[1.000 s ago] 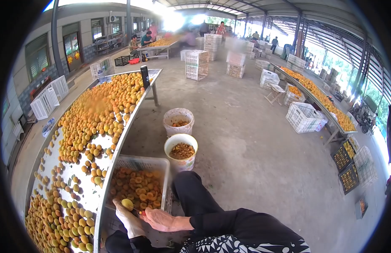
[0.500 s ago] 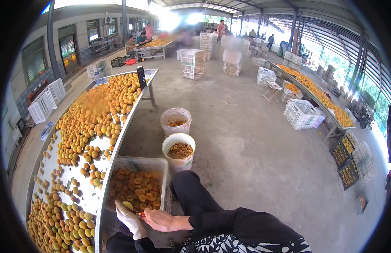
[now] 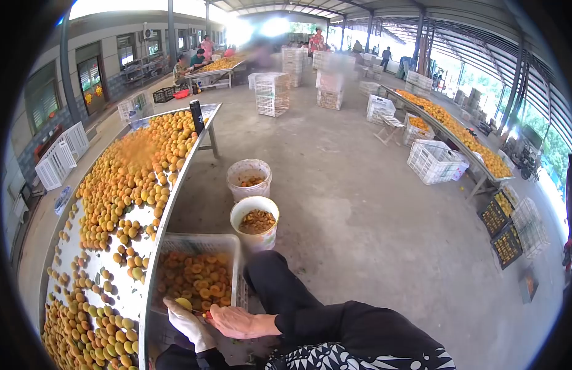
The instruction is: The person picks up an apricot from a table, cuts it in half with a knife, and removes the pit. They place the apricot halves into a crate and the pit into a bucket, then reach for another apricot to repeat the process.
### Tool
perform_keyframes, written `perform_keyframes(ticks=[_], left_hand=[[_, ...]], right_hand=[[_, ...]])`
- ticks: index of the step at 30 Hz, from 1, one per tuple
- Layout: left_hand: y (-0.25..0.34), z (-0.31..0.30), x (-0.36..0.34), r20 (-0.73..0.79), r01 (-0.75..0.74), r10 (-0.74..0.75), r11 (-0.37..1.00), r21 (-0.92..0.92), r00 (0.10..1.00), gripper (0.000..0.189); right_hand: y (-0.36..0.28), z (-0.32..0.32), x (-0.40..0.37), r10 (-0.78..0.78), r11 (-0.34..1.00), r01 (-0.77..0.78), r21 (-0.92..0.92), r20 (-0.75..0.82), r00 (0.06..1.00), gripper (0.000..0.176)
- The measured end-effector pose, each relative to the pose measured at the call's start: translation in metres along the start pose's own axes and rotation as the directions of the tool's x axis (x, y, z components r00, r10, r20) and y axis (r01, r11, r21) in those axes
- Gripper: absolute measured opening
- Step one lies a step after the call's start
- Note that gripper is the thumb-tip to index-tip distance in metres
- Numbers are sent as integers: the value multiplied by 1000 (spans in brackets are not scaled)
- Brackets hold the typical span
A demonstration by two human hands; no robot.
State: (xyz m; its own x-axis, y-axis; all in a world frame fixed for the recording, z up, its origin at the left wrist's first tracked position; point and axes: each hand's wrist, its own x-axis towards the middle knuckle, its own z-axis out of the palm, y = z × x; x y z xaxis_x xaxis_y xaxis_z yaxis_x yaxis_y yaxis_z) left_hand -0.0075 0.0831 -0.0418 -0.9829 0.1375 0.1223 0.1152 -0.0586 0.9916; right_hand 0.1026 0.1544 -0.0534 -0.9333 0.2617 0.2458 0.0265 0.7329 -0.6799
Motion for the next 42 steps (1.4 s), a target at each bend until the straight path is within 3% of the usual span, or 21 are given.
perform_keyframes(ticks=[2, 4, 6, 9, 15, 17, 18, 20, 21, 22, 23, 24, 25, 26, 28, 30, 32, 35, 37, 40, 42], left_hand=[[-2, 0, 5, -21, 17, -20, 993, -113, 1000, 59], [-11, -8, 11, 31, 63, -60, 993, -101, 998, 59], [-15, -4, 15, 79, 104, -97, 990, -93, 992, 60], [-13, 7, 8, -33, 69, -77, 977, -203, 996, 60], [-17, -6, 17, 119, 338, -317, 872, -355, 941, 56], [-21, -19, 31, 83, 273, -261, 932, -237, 962, 55], [-14, -19, 35, 59, 95, -84, 973, -211, 995, 56], [24, -24, 27, 157, -33, 24, 998, 56, 987, 55], [31, -20, 20, 156, -32, 23, 998, 54, 987, 55], [36, -16, 11, 258, -173, 139, 978, 115, 956, 52], [40, -13, 3, 364, -316, 241, 935, 162, 899, 48], [43, -11, -4, 438, -476, 328, 831, 287, 837, 40], [45, -9, -10, 495, -556, 345, 739, 382, 798, 38], [48, -7, -15, 548, -626, 352, 627, 464, 759, 36], [54, -5, -20, 528, -615, 352, 621, 486, 773, 34], [48, -7, -17, 485, -652, 458, 651, 388, 745, 48], [53, -9, -21, 459, -536, 349, 754, 381, 817, 51], [49, -6, -24, 388, -509, 366, 771, 383, 846, 52], [47, 0, -26, 300, -404, 334, 890, 212, 894, 51], [41, 10, -29, 178, -320, 295, 938, 134, 939, 38], [36, 9, -25, 205, -265, 230, 950, 167, 951, 46]], right_hand=[[2, -5, 1, -8, 998, 10, -66, 29, 1000, 28], [16, 0, 6, -135, 981, 127, -149, -46, 990, 26], [25, 3, 8, -132, 981, 120, -154, -65, 989, 24], [37, 12, 9, -200, 969, 174, -177, -148, 968, 25], [25, -3, -6, -146, 981, 133, -142, -91, 985, 29], [20, -6, -16, -41, 995, 27, -98, -140, 989, 30], [17, -11, -20, -41, 995, 27, -99, -141, 989, 30], [14, -23, -24, 216, 956, -180, 232, -139, 966, 34], [19, -21, -18, 283, 900, -196, 389, -179, 942, 38], [8, -31, -9, 285, 899, -198, 391, -178, 942, 38], [-3, -42, 3, 450, 645, -322, 693, -4, 893, 39], [-14, -53, 14, 524, 283, -408, 868, 217, 824, 40], [-20, -56, 21, 446, 227, -415, 881, 285, 848, 43], [-19, -49, 29, 453, 258, -466, 846, 320, 832, 44], [-36, -50, 37, 481, 273, -433, 859, 268, 835, 47], [-34, -35, 44, 484, 317, -409, 856, 225, 846, 45], [-27, -15, 51, 488, 359, -385, 851, 181, 854, 44], [-23, -3, 52, 416, 705, -184, 685, -189, 890, 41], [-23, -5, 49, 378, 757, -130, 640, -268, 886, 40], [-25, -9, 50, 296, 829, -29, 558, -394, 870, 38], [-25, -12, 50, 259, 852, 11, 523, -440, 860, 37]])
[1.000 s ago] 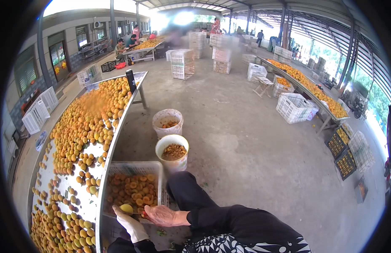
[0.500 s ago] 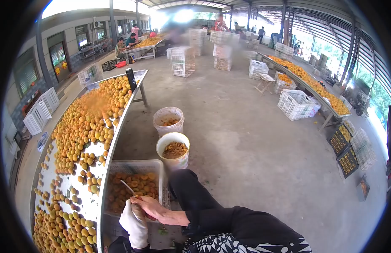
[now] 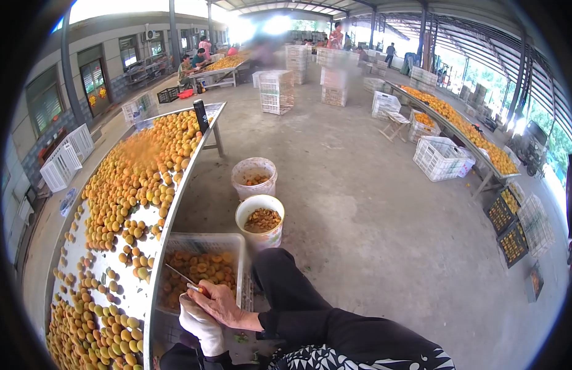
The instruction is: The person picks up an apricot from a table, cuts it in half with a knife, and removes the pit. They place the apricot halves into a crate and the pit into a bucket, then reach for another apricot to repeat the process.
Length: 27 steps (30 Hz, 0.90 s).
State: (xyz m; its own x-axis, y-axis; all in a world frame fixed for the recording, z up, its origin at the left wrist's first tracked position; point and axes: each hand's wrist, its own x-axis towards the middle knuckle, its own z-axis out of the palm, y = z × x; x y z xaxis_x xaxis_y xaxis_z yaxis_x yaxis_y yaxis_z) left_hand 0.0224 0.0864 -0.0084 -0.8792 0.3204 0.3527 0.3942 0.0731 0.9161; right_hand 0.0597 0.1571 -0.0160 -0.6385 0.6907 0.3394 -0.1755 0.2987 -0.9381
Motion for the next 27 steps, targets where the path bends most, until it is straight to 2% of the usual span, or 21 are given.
perform_keyframes(ticks=[2, 3, 5, 9, 11, 12, 14, 15, 16, 18, 19, 20, 22, 27], left_hand=[[-6, 6, 5, -36, 88, -103, 952, -293, 994, 44], [-10, 7, 7, -36, 91, -106, 952, -292, 994, 44], [-14, 10, 12, 9, 158, -177, 854, -496, 984, 44], [-9, 16, 18, 17, 181, -198, 854, -487, 980, 46], [-6, 18, 14, 69, 171, -157, 926, -337, 985, 49], [-3, 18, 11, 72, 173, -158, 926, -335, 985, 49], [4, 16, 9, -6, -100, 100, 995, -18, 995, 47], [4, 13, 7, 2, -157, 157, 986, 61, 988, 46], [2, 13, 5, 3, -152, 152, 986, 62, 988, 46], [0, 13, 3, -33, -45, 44, 999, -30, 998, 48], [1, 16, 2, -81, -4, -8, 989, -147, 997, 48], [4, 19, 3, -82, -7, -5, 989, -147, 997, 48], [7, 23, 2, -115, 105, -166, 905, -413, 979, 46], [-1, 23, 3, -97, 154, -226, 865, -478, 969, 43]], right_hand=[[-2, -1, 4, -144, 987, 139, -85, -53, 988, 34], [-3, -2, 5, -141, 987, 136, -86, -52, 989, 34], [-7, -4, 10, -135, 983, 127, -133, -51, 990, 42], [-6, -5, 16, -89, 984, 80, -156, -51, 995, 45], [-2, -6, 15, 91, 989, -100, -108, -90, 992, 43], [-3, -7, 15, 93, 989, -103, -106, -92, 991, 43], [-5, -10, 16, 227, 969, -225, -97, 10, 974, 47], [-10, -12, 15, 257, 963, -254, -90, 31, 966, 46], [-8, -12, 14, 262, 962, -258, -91, 32, 965, 46], [-8, -9, 12, 130, 974, -129, -185, -8, 991, 45], [-9, -8, 12, 57, 974, -61, -219, -26, 998, 40], [-10, -8, 14, 53, 974, -58, -218, -27, 998, 40], [-9, -5, 14, -136, 961, 106, -257, -104, 985, 36], [-3, -5, 16, -248, 925, 211, -316, -83, 965, 33]])
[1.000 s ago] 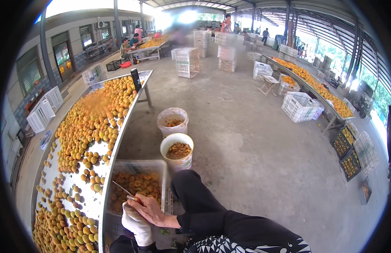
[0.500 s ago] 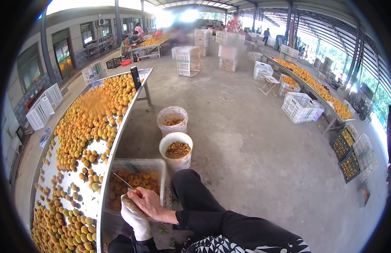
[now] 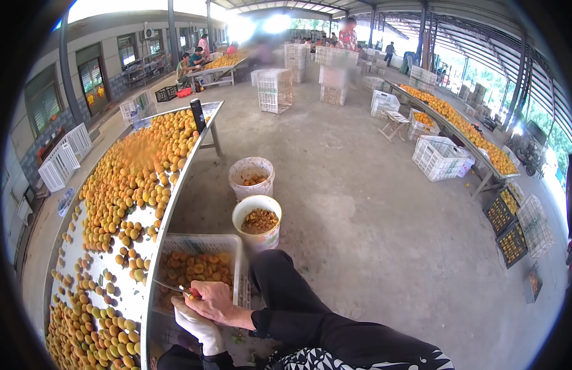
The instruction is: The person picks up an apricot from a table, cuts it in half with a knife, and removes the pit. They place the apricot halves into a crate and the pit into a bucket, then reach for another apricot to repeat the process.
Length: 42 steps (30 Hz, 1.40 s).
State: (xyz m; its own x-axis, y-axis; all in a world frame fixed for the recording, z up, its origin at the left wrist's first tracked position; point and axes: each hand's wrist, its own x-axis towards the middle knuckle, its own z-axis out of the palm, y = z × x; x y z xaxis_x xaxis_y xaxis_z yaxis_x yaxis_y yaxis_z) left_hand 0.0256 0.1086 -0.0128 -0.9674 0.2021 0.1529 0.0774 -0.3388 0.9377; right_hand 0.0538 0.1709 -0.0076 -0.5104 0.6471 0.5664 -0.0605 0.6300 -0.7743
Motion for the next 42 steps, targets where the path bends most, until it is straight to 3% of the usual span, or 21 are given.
perform_keyframes(ticks=[5, 9, 11, 13, 14, 18, 25, 32, 34, 35, 36, 37, 38, 39, 41, 42], left_hand=[[-26, -16, 7, 29, 99, -98, 995, -15, 995, 39], [-44, -16, 11, 25, 345, -353, 896, -281, 935, 39], [-73, -29, 16, 288, 565, -489, 662, -493, 824, 30], [-82, -29, 8, 170, 462, -435, 762, -454, 884, 31], [-59, -17, -2, 9, 451, -465, 854, -260, 885, 33], [-74, -15, -17, -137, 473, -513, 846, -246, 847, 37], [-79, -15, -21, -147, 676, -758, 639, -368, 636, 35], [-85, -24, -18, -109, 765, -795, 605, -222, 597, 43], [-84, -30, -4, -90, 491, -482, 857, 157, 871, 50], [-70, -33, -2, -76, 463, -458, 857, 225, 885, 54], [-57, -32, 1, -67, 384, -379, 901, 201, 923, 53], [-42, -30, 6, -60, 299, -293, 938, 176, 954, 53], [-24, -28, 7, -38, 305, -303, 941, 146, 952, 53], [-22, -31, 9, -2, 291, -293, 950, 109, 956, 50], [-20, -39, 12, 20, 217, -226, 953, 212, 974, 44], [-16, -39, 12, 24, 214, -224, 953, 214, 974, 44]], right_hand=[[10, -1, -4, -50, 997, 52, -53, 47, 998, 31], [17, -2, -4, -107, 983, 114, -147, 56, 993, 28], [24, -3, -3, -134, 981, 141, -136, 57, 989, 34], [30, -3, -3, -173, 972, 185, -145, 91, 981, 30], [34, 0, -7, -118, 984, 133, -118, 132, 984, 27], [49, -2, -25, 9, 978, 43, -202, 247, 969, 25], [75, 4, -40, -36, 978, 96, -186, 299, 953, 27], [80, 4, -42, -64, 992, 95, -80, 331, 942, 29], [79, 6, -38, 148, 988, -156, 0, 308, 940, 28], [76, 5, -35, 152, 987, -159, -3, 306, 940, 28], [70, 3, -30, 359, 880, -432, 197, 320, 877, 26], [68, 3, -25, 529, 663, -646, 378, 374, 762, 24], [72, 5, -22, 528, 580, -673, 459, 417, 740, 22], [66, 1, -17, 528, 578, -672, 462, 416, 740, 22], [45, -9, -6, 518, 369, -809, 457, 622, 588, 29], [40, -9, -5, 483, 346, -824, 449, 668, 567, 33]])
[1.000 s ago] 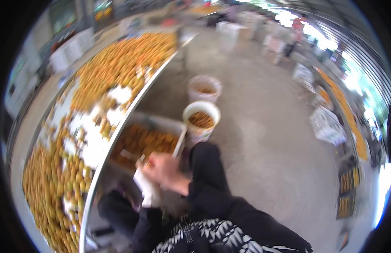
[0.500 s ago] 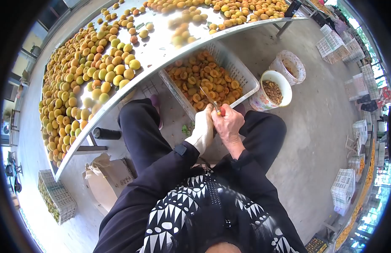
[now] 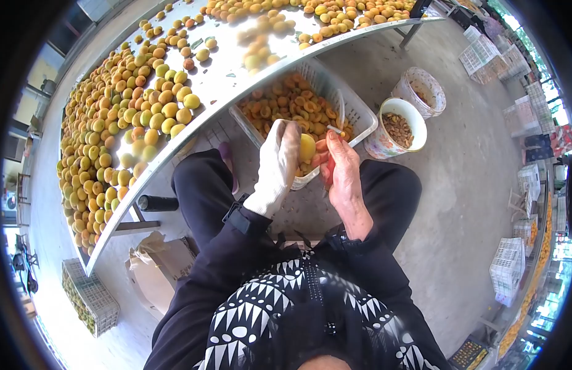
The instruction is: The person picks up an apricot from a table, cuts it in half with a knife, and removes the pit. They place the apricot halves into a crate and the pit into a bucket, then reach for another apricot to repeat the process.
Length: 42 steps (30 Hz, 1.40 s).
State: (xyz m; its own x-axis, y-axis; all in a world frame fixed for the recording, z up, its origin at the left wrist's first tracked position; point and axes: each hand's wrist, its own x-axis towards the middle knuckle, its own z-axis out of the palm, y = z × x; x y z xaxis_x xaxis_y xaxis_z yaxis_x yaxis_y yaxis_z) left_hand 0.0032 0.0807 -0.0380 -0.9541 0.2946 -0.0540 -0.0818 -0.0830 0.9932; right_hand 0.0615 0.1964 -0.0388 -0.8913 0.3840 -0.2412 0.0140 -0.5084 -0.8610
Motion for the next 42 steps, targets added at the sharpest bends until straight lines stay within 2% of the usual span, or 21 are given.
perform_keyframes(ticks=[2, 3, 5, 6, 7, 9, 12, 13, 15, 17, 21, 23, 24, 27, 31, 32, 33, 34, 35, 39, 42], left_hand=[[9, 0, -6, 1, -236, 239, 959, 156, 971, 41], [11, -1, -11, 2, -237, 240, 959, 154, 971, 41], [13, -6, -17, 79, -430, 423, 875, 222, 903, 50], [16, -9, -17, 113, -435, 421, 880, 192, 900, 63], [20, -12, -22, 114, -436, 421, 880, 190, 900, 63], [34, -20, -34, 131, -190, 203, 976, -102, 970, 73], [43, -32, -37, 236, -140, 151, 988, -62, 960, 81], [49, -35, -39, 314, -83, 100, 994, -65, 944, 81], [54, -37, -43, 289, -97, 104, 995, -39, 952, 79], [55, -40, -45, 218, -205, 181, 974, 94, 959, 75], [52, -49, -43, 242, -382, 318, 874, 299, 917, 78], [52, -50, -43, 304, -555, 465, 704, 442, 832, 79], [51, -46, -45, 233, -499, 443, 786, 364, 866, 79], [55, -47, -49, 222, -444, 389, 831, 335, 894, 79], [60, -55, -50, 279, -462, 372, 774, 433, 885, 79], [57, -55, -50, 210, -447, 400, 847, 288, 892, 76], [58, -53, -50, 139, -431, 414, 893, 130, 899, 74], [63, -54, -55, 109, -327, 325, 945, -8, 939, 74], [71, -55, -57, 100, -241, 247, 968, -69, 964, 75], [82, -63, -57, 69, -194, 205, 971, -137, 976, 76], [85, -69, -59, 78, -168, 181, 974, -149, 980, 75]], right_hand=[[-9, 10, -9, 25, 1000, -25, -3, 42, 999, 33], [-12, 14, -13, 57, 998, -57, -9, 84, 995, 33], [-6, 13, -14, 21, 1000, -22, 9, 102, 995, 29], [-9, 14, -16, -4, 997, -4, 74, 110, 994, 28], [-12, 15, -19, -28, 990, 11, 139, 119, 992, 26], [-20, 14, -24, -19, 982, -7, 187, 140, 990, 26], [-23, 14, -29, -44, 997, 20, 80, 311, 949, 29], [-24, 16, -30, -39, 997, 14, 79, 319, 947, 29], [-24, 20, -32, -60, 996, 35, 85, 316, 947, 30], [-22, 23, -33, -63, 996, 36, 87, 327, 943, 32], [-29, 35, -41, -11, 1000, 8, 10, 275, 961, 31], [-31, 37, -43, -5, 1000, 7, -6, 283, 959, 29], [-32, 37, -44, -17, 1000, 18, 0, 281, 960, 28], [-30, 41, -45, -63, 998, 62, 12, 277, 959, 27], [-34, 47, -48, -50, 999, 44, 29, 261, 964, 25], [-33, 45, -47, -49, 999, 42, 30, 265, 963, 25], [-30, 40, -46, -107, 986, 136, -95, 258, 960, 28], [-28, 35, -45, -166, 950, 225, -219, 260, 951, 32], [-27, 30, -44, -162, 949, 224, -220, 267, 950, 32], [-22, 13, -54, -76, 906, 223, -360, 381, 921, 34], [-21, 13, -68, -190, 750, 404, -524, 415, 890, 30]])
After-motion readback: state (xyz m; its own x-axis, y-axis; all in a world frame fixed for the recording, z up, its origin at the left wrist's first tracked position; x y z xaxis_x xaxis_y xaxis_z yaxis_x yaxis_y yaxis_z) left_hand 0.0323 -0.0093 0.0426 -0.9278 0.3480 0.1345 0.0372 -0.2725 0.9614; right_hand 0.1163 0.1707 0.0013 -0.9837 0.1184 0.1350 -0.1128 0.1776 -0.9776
